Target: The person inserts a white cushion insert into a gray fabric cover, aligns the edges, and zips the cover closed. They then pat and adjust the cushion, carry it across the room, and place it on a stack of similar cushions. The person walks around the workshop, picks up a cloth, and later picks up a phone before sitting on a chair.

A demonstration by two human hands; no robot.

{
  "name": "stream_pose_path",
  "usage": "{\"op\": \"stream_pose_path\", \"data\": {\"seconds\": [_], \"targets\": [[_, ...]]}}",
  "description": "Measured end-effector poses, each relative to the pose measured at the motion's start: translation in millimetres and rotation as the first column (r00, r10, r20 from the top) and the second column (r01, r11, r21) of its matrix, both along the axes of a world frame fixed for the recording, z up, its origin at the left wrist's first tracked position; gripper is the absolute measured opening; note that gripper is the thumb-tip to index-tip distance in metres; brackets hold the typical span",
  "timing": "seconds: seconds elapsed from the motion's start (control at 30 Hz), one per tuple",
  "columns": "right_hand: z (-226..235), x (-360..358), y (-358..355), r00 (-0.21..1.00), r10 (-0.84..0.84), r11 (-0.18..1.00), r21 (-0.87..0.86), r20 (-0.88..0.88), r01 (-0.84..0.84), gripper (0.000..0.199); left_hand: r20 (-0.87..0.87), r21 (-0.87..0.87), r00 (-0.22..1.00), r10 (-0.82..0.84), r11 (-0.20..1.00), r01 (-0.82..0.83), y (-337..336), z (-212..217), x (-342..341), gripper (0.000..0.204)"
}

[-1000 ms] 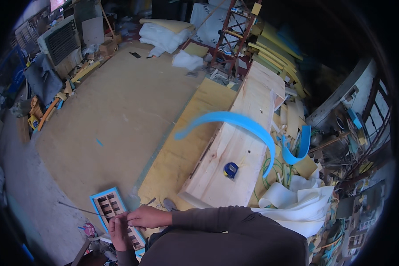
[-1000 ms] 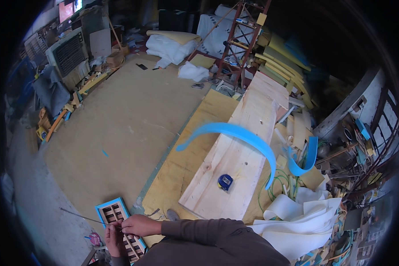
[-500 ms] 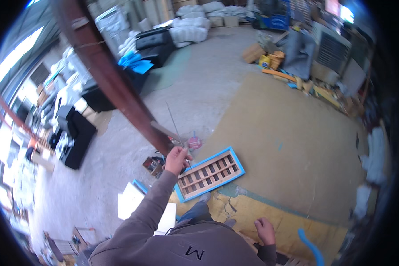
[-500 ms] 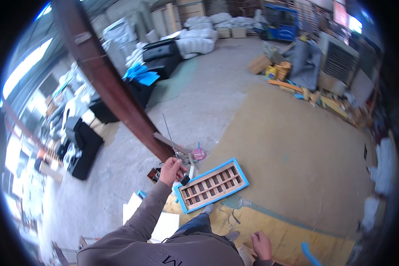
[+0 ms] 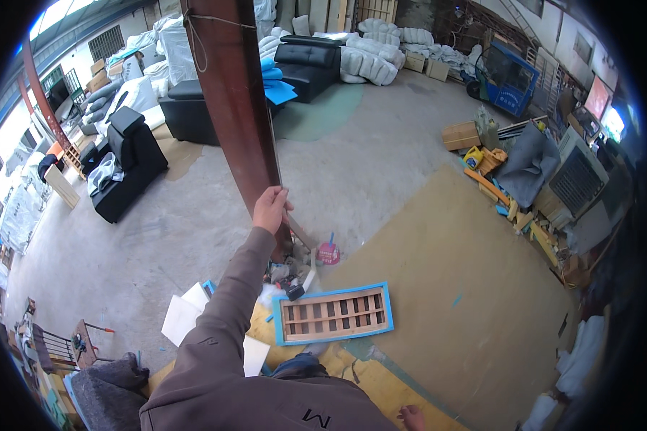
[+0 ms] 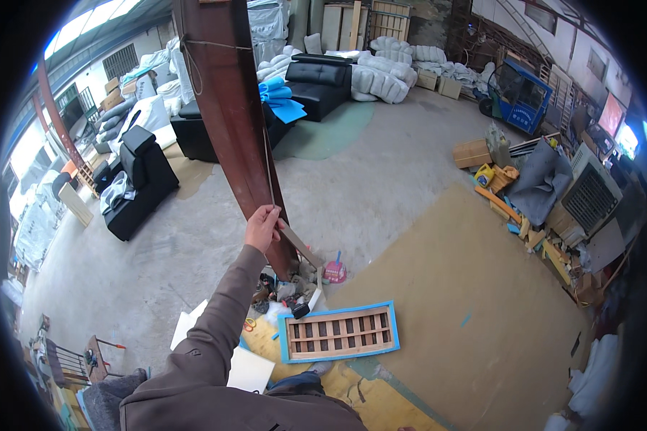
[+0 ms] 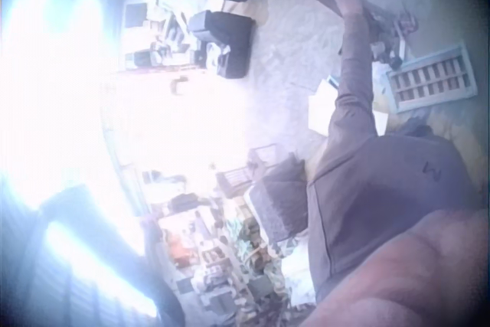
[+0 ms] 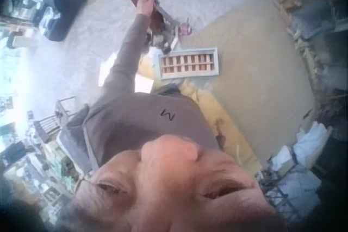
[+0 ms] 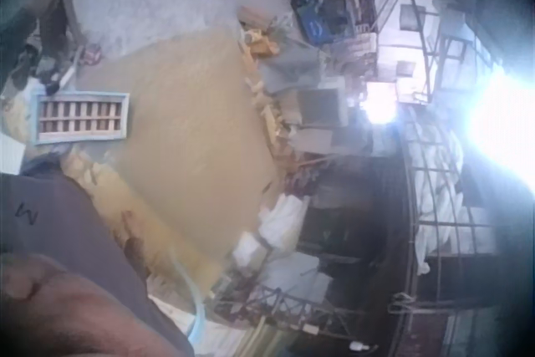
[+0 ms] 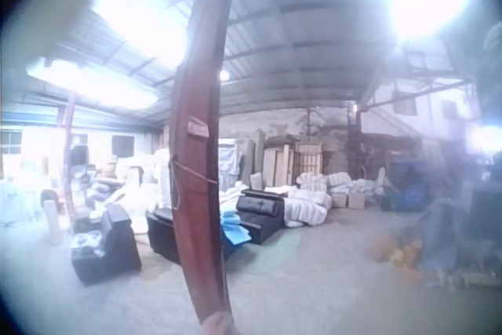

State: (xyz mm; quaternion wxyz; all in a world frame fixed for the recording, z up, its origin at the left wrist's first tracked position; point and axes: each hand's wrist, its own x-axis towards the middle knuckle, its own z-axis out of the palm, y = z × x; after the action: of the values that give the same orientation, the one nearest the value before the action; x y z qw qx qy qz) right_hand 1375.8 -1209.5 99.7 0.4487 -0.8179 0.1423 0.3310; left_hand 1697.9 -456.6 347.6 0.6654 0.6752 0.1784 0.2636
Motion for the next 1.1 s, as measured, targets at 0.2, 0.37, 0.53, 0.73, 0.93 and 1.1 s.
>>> {"op": "stream_pose_path", "data": {"seconds": [0.2,0.37,0.53,0.73,0.93,1.1], "targets": [[-44.7,1.6,14.4,0.998,0.049,0.998,-0.046,-0.031,-0.05,0.049,0.021,-0.049,1.0,0.006,0.999,-0.005,38.7,32.4,51.1,0.025],[-38.6,-10.0,29.6,0.995,-0.036,0.996,-0.08,-0.093,0.029,0.049,0.075,-0.074,0.997,-0.008,0.997,0.014,54.3,42.9,68.6,0.026],[-5.2,-13.8,40.9,0.989,-0.01,1.0,-0.015,-0.15,0.008,0.052,0.07,-0.054,0.998,0.003,0.999,0.001,56.8,44.9,74.9,0.026],[15.7,-10.8,54.3,0.996,0.067,0.998,-0.014,-0.05,-0.068,0.054,0.11,-0.089,0.994,0.012,0.996,-0.002,60.1,46.2,78.7,0.027],[37.2,-4.4,73.1,0.995,-0.008,0.993,-0.115,-0.101,-0.004,0.053,0.074,-0.071,0.997,0.032,0.997,-0.027,67.5,42.4,82.8,0.03],[26.0,1.3,73.2,0.989,0.101,0.988,-0.107,-0.111,-0.113,0.051,0.078,-0.09,0.996,0.032,0.996,-0.025,68.0,35.0,83.8,0.03]]}}
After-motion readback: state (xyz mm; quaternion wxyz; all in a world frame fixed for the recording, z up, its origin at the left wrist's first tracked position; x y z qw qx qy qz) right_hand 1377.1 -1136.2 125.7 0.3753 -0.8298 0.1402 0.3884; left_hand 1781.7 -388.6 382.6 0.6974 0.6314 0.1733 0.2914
